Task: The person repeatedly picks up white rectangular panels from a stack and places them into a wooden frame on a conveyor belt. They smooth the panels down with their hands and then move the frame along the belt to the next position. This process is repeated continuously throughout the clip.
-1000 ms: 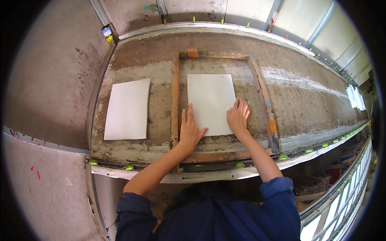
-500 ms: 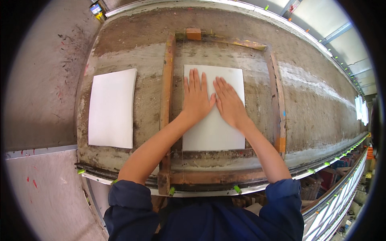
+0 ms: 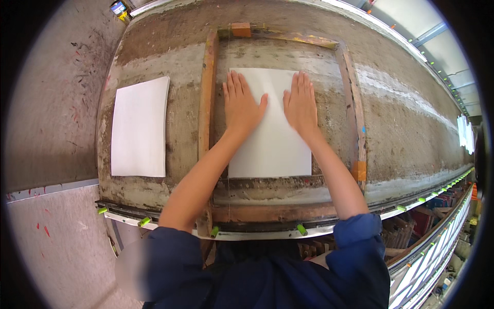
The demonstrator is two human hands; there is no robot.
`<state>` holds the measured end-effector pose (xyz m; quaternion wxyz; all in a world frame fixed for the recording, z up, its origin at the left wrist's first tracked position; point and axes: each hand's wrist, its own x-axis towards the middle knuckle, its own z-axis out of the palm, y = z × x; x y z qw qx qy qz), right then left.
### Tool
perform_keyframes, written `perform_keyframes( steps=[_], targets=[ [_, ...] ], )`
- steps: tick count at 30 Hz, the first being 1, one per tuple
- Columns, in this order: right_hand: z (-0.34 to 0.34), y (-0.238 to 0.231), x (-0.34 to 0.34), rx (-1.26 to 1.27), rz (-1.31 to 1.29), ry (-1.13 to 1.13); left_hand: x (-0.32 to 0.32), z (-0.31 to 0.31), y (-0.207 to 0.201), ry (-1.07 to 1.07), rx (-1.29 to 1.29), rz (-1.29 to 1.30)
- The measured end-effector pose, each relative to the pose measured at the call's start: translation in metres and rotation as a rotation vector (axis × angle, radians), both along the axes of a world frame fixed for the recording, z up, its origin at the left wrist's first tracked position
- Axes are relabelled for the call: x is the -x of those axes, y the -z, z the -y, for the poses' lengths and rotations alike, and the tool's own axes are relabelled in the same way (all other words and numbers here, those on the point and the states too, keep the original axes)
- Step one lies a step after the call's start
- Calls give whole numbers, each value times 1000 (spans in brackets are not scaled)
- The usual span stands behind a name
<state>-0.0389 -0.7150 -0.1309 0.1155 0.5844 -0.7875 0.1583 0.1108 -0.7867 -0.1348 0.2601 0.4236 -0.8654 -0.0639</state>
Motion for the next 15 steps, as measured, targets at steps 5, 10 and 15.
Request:
perform_keyframes(
  steps=[5, 10, 15],
  targets=[
    [-90, -20, -41, -102, 80, -325, -34, -95, -14, 162, -1, 184],
    [-108, -31, -50, -80, 79, -422, -39, -108, -20, 158, 103, 295],
    [-156, -65, 16, -54, -62, 43, -86, -85, -83, 71, 113, 258]
  ],
)
